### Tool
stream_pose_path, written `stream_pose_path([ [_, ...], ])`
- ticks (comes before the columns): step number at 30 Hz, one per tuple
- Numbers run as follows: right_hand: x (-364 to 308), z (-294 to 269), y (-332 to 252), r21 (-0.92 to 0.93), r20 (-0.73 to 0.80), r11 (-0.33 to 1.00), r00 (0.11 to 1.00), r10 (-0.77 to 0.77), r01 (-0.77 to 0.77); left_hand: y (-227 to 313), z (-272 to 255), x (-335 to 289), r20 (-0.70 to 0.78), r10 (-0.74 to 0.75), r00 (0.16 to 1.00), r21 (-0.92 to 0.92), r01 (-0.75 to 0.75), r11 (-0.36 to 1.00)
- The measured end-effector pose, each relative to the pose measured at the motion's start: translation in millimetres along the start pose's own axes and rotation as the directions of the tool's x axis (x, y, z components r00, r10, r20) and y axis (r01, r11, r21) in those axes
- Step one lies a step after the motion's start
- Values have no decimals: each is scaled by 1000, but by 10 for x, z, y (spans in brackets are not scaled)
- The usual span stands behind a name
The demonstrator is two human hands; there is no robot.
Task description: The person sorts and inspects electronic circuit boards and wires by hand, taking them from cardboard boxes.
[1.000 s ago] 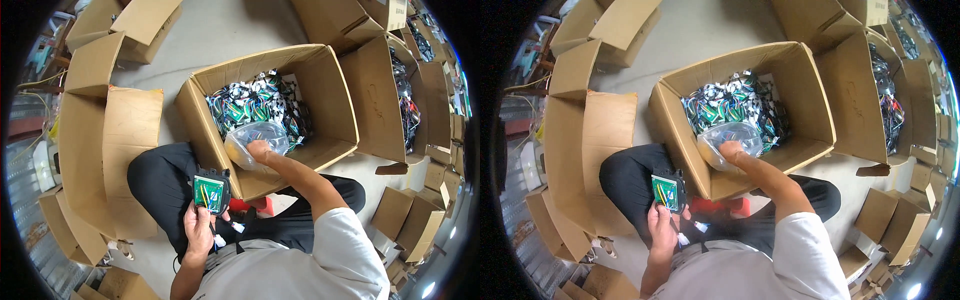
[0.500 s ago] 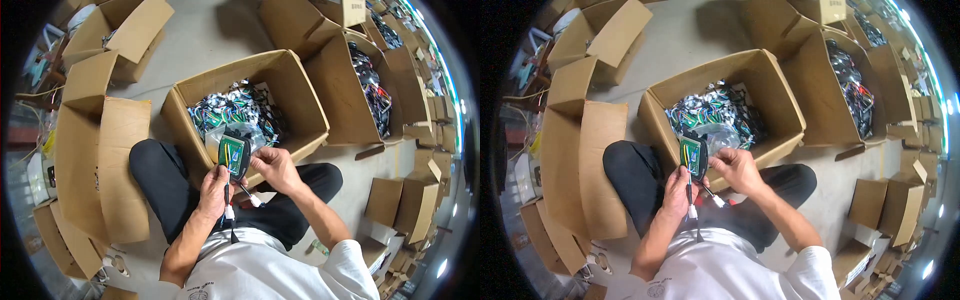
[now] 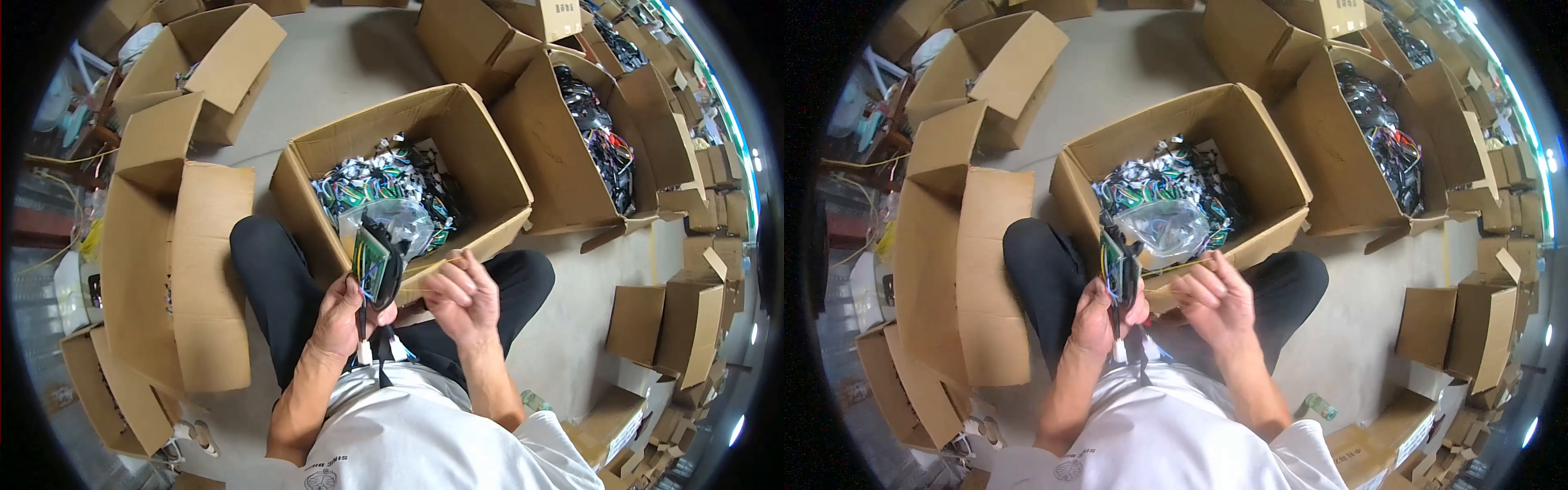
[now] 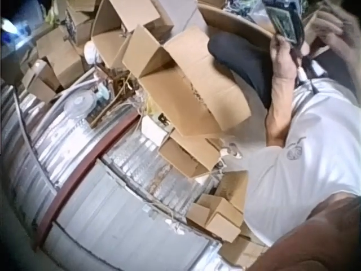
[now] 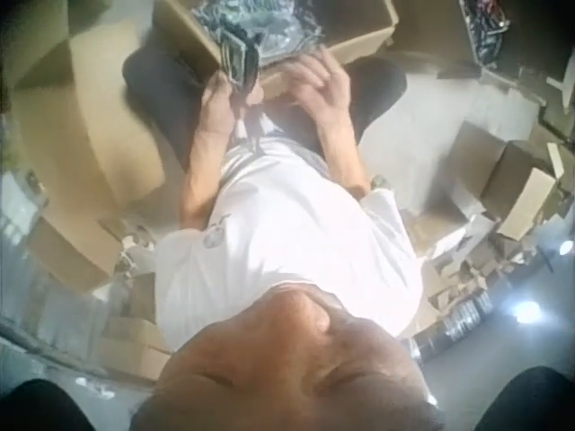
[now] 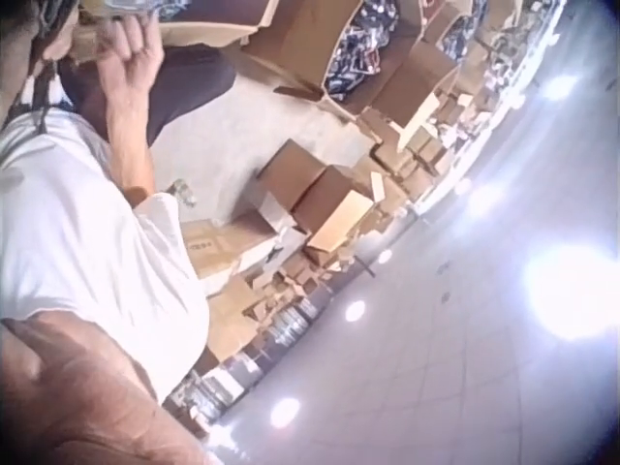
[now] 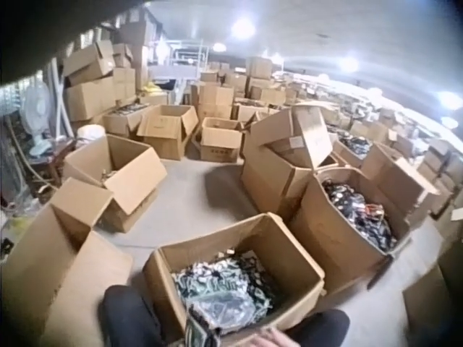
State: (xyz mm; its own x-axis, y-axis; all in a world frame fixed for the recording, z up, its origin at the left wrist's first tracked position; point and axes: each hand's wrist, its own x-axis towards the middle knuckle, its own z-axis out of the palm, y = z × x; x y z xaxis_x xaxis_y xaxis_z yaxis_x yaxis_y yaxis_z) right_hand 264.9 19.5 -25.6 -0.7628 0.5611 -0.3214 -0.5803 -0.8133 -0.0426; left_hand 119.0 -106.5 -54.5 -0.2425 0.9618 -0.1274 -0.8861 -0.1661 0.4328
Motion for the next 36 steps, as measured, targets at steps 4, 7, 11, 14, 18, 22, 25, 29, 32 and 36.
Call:
stream_pose_path([
  [4, -30, 220, -308, -135, 49, 991, 998, 33, -26, 237, 32, -76, -117, 49, 992, 786, 62, 615],
  [7, -94, 314, -311, -554, 345, 830, 925, 160, 63, 221, 86, -3, 213, 265, 940, 975, -223, 7],
  [11, -335, 577, 20, -891, 295, -219, 874, 387, 398, 268, 196, -14, -229, 231, 945, 916, 129, 379],
  [14, -339, 101, -36, -966, 260, -7, 966, 5, 260, 406, 155, -52, -261, 72, 963, 419, 46, 907],
  [18, -275, -159, -29, -688, 314, 613, 921, -232, 389, 324, 109, -81, -240, -67, 968, 200, 117, 973],
  [22, -240, -179, 52, 51, 147, 993, 983, -108, 102, 164, 166, -33, -203, -82, 976, -84, 66, 994],
  [25, -144, 54, -142, 209, 146, 978, 989, -23, -8, 106, 57, 38, 52, -71, 996, -183, 79, 980],
  [29, -61, 319, -446, -240, 266, 967, 964, -13, 80, 543, 164, -44, -18, -1, 1000, 770, 14, 637],
  [32, 19, 359, -376, -593, 345, 793, 934, 94, 139, 661, 156, -100, 144, 131, 981, 985, -155, 77],
  [36, -126, 582, 6, -940, 334, 139, 923, 193, 311, 601, 213, -168, 91, 319, 943, 995, -98, 7],
])
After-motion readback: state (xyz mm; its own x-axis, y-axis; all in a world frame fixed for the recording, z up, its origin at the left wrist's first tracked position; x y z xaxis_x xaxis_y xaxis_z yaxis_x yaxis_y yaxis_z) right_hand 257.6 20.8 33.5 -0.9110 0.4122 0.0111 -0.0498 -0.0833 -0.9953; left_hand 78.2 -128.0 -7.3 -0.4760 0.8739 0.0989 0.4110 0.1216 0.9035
